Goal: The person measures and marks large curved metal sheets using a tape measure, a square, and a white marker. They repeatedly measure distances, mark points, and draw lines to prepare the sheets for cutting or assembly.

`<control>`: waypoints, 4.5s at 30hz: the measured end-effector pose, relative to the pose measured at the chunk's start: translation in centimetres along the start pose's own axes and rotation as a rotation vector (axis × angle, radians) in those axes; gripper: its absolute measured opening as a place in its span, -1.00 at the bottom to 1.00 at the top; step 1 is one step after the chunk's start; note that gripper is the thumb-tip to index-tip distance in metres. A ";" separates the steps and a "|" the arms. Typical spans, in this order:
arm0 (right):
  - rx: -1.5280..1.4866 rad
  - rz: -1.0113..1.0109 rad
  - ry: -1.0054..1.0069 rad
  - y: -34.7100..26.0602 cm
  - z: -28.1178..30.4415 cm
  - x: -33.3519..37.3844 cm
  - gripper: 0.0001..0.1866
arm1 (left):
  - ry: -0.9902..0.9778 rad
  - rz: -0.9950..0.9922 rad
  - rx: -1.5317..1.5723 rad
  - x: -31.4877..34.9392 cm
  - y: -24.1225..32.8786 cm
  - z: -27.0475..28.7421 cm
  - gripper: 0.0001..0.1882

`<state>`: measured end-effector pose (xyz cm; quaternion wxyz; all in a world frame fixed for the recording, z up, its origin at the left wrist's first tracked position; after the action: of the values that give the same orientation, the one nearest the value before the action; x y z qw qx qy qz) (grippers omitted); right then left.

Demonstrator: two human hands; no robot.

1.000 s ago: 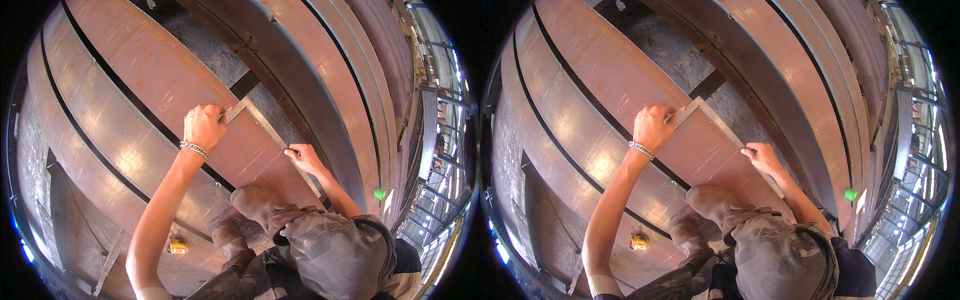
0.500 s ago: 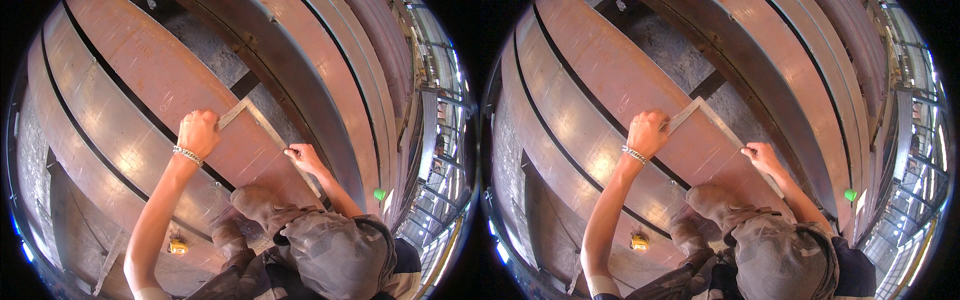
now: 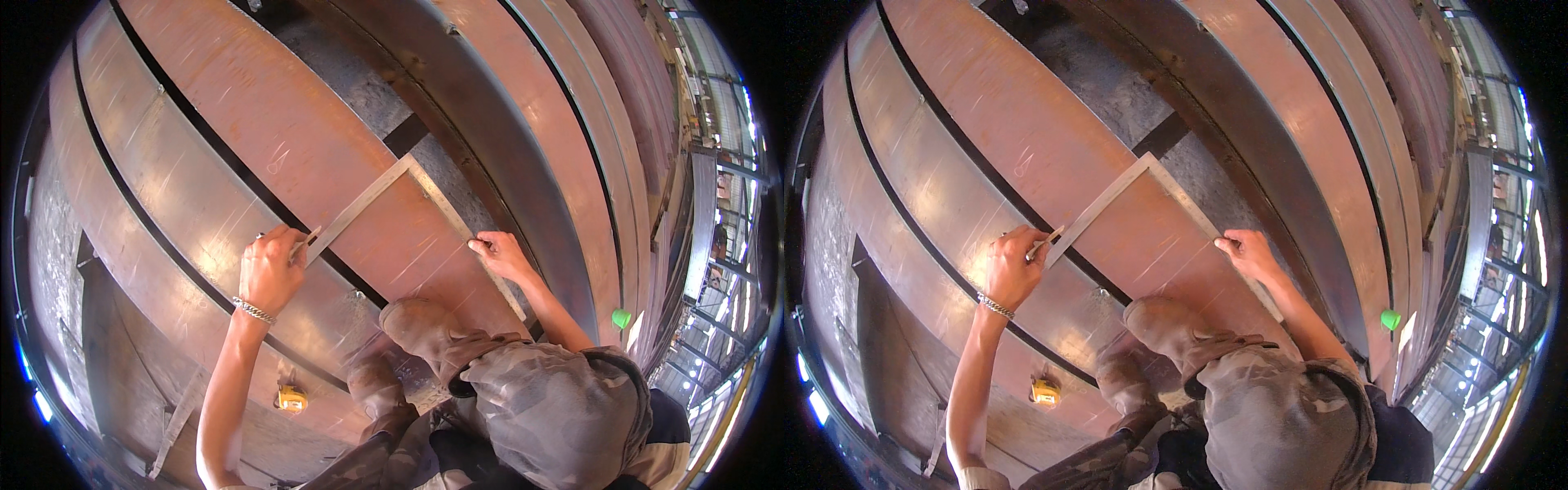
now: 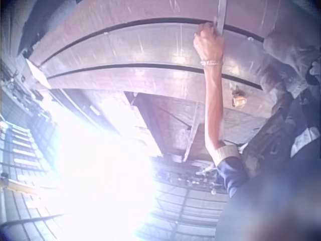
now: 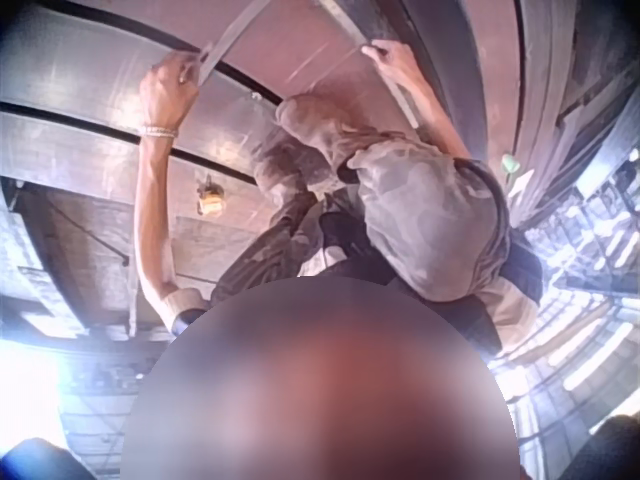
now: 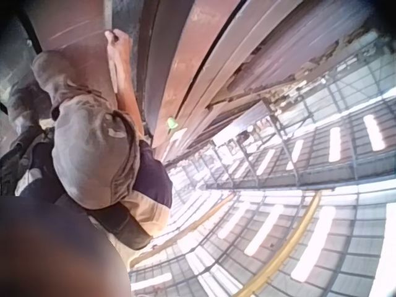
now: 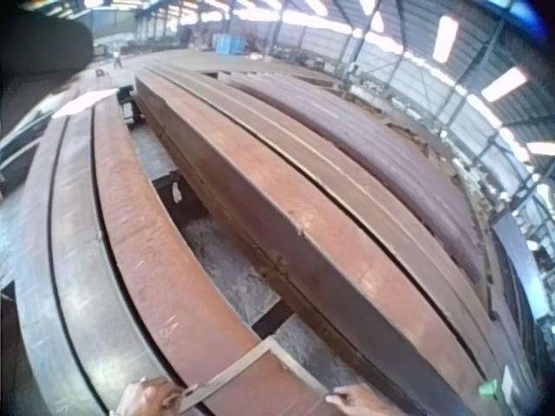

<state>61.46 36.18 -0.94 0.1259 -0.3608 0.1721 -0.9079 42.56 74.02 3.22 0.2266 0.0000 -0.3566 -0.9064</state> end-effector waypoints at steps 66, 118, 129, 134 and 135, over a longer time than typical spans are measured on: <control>0.032 0.146 0.201 -9.3 -1.5 -7.1 -0.60 | 0.386 0.354 0.199 -4.4 -7.6 5.4 -0.83; 0.011 0.148 0.181 -9.9 -1.4 -7.0 -0.62 | 0.294 -0.109 0.008 -17.1 1.1 -2.0 -0.86; 0.042 0.139 0.158 -10.4 -1.0 -6.9 -0.62 | 0.206 -0.070 -0.064 -16.8 0.6 -1.2 -0.85; 0.065 0.093 0.147 -10.2 -1.1 -6.9 -0.61 | 0.238 -0.063 -0.065 -13.7 -1.0 0.6 -0.85; 0.048 0.096 0.158 -10.1 -1.1 -6.9 -0.61 | 0.252 -0.073 -0.078 -12.9 -1.4 1.1 -0.86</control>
<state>64.53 48.07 -1.87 0.1640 -0.2762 0.1767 -0.9304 53.35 80.90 1.06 0.2361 0.1178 -0.2896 -0.9201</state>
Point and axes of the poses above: each hand's wrist, its own x-axis away from the middle knuckle, its own z-axis out of the back of the hand, y = z × x, the point moved 3 cm from there along -x, towards the middle knuckle, and after that the axes turned 6 degrees about y, right-handed, at the moved point
